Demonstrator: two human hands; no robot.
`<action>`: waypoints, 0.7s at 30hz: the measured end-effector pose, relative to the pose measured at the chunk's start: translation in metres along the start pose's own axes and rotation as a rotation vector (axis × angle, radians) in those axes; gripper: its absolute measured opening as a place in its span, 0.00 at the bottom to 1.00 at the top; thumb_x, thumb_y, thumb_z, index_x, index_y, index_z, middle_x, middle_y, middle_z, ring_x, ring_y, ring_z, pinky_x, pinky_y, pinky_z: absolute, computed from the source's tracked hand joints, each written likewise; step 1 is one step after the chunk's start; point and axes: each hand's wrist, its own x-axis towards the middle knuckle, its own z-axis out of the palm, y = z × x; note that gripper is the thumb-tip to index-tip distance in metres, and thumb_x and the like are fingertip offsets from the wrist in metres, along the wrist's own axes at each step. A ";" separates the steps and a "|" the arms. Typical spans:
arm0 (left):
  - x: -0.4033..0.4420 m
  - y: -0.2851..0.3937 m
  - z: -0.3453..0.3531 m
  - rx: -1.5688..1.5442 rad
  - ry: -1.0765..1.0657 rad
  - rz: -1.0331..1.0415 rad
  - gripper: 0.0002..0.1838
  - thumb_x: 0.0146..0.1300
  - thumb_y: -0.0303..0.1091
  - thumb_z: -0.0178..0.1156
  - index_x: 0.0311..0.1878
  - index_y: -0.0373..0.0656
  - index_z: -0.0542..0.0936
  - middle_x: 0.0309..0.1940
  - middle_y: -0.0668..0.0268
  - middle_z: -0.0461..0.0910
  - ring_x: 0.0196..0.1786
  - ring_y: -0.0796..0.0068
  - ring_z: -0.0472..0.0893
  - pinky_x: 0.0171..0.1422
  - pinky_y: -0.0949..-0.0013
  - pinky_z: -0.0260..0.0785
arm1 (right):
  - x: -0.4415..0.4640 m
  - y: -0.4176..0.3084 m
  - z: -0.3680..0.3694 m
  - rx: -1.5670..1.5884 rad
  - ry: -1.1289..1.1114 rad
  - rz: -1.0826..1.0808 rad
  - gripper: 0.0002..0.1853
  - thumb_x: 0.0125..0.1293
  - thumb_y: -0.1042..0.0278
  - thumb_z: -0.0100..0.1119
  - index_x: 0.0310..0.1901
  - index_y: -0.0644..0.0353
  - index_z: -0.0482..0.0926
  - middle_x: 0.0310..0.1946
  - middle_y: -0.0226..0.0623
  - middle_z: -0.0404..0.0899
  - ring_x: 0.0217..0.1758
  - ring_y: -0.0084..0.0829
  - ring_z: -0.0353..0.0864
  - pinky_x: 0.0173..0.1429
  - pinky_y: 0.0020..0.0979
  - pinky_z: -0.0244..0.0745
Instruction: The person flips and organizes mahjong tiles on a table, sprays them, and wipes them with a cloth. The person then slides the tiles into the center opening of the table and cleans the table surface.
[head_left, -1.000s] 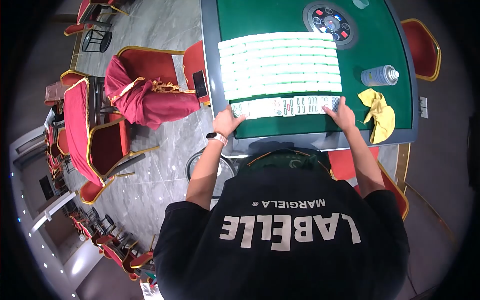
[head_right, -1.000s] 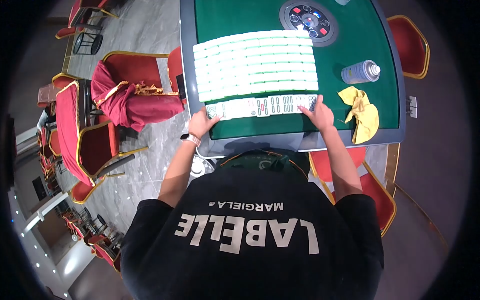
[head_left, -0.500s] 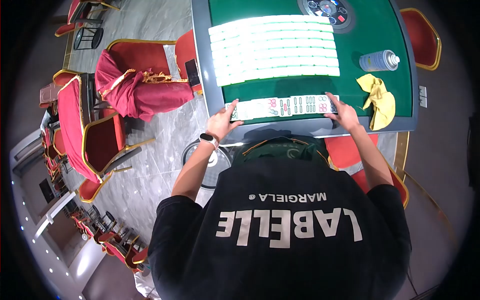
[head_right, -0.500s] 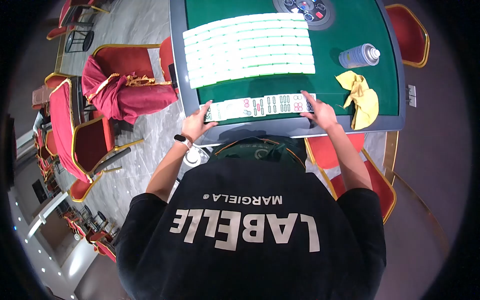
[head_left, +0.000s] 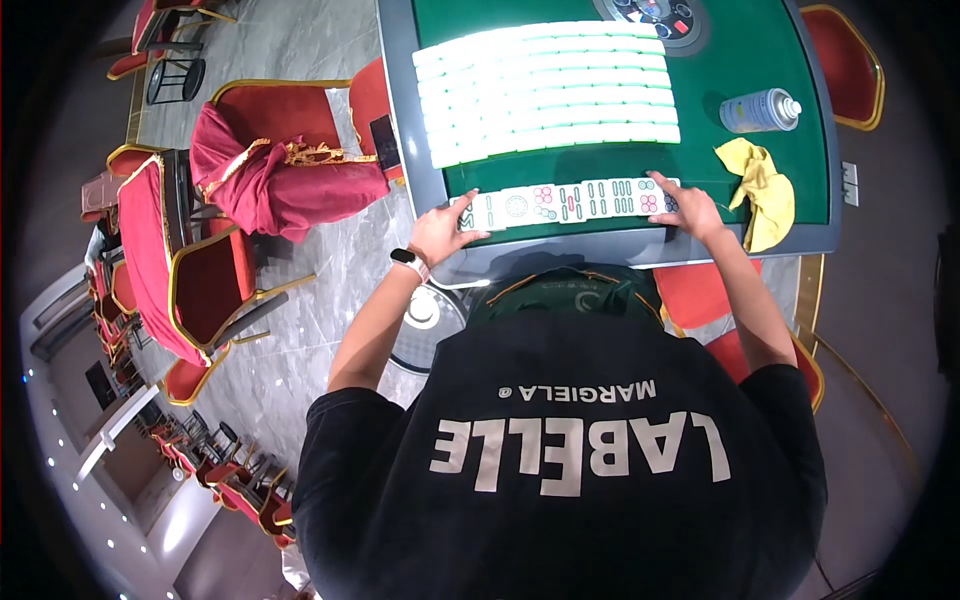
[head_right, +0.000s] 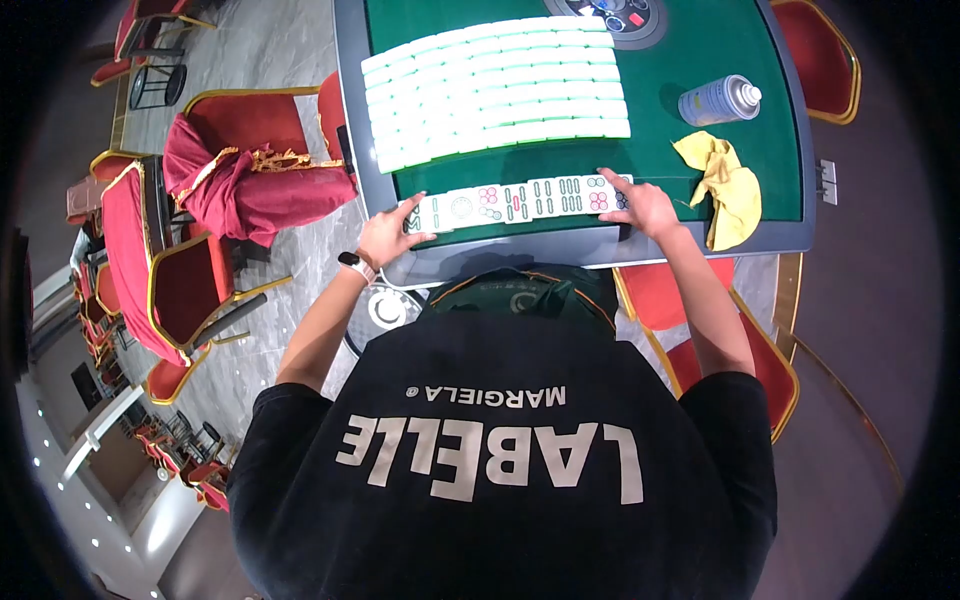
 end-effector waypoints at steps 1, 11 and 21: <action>0.002 -0.001 -0.004 -0.045 -0.023 -0.004 0.39 0.50 0.60 0.63 0.64 0.54 0.67 0.29 0.53 0.81 0.34 0.53 0.82 0.40 0.57 0.74 | 0.002 0.001 -0.005 -0.001 -0.005 -0.033 0.43 0.51 0.39 0.63 0.68 0.33 0.56 0.35 0.50 0.80 0.40 0.51 0.79 0.45 0.46 0.74; 0.035 -0.036 -0.009 -0.500 -0.033 -0.020 0.26 0.59 0.50 0.60 0.54 0.40 0.77 0.43 0.55 0.82 0.43 0.71 0.82 0.50 0.68 0.70 | 0.033 0.016 -0.030 0.270 -0.001 -0.214 0.30 0.61 0.42 0.54 0.59 0.54 0.72 0.40 0.51 0.80 0.44 0.52 0.78 0.51 0.42 0.70; 0.012 -0.020 0.024 -0.683 0.617 -0.374 0.21 0.62 0.45 0.58 0.48 0.35 0.77 0.17 0.69 0.70 0.23 0.80 0.68 0.29 0.71 0.63 | 0.018 0.001 0.001 0.461 0.508 0.418 0.31 0.59 0.40 0.56 0.51 0.61 0.69 0.21 0.47 0.77 0.32 0.49 0.79 0.39 0.42 0.71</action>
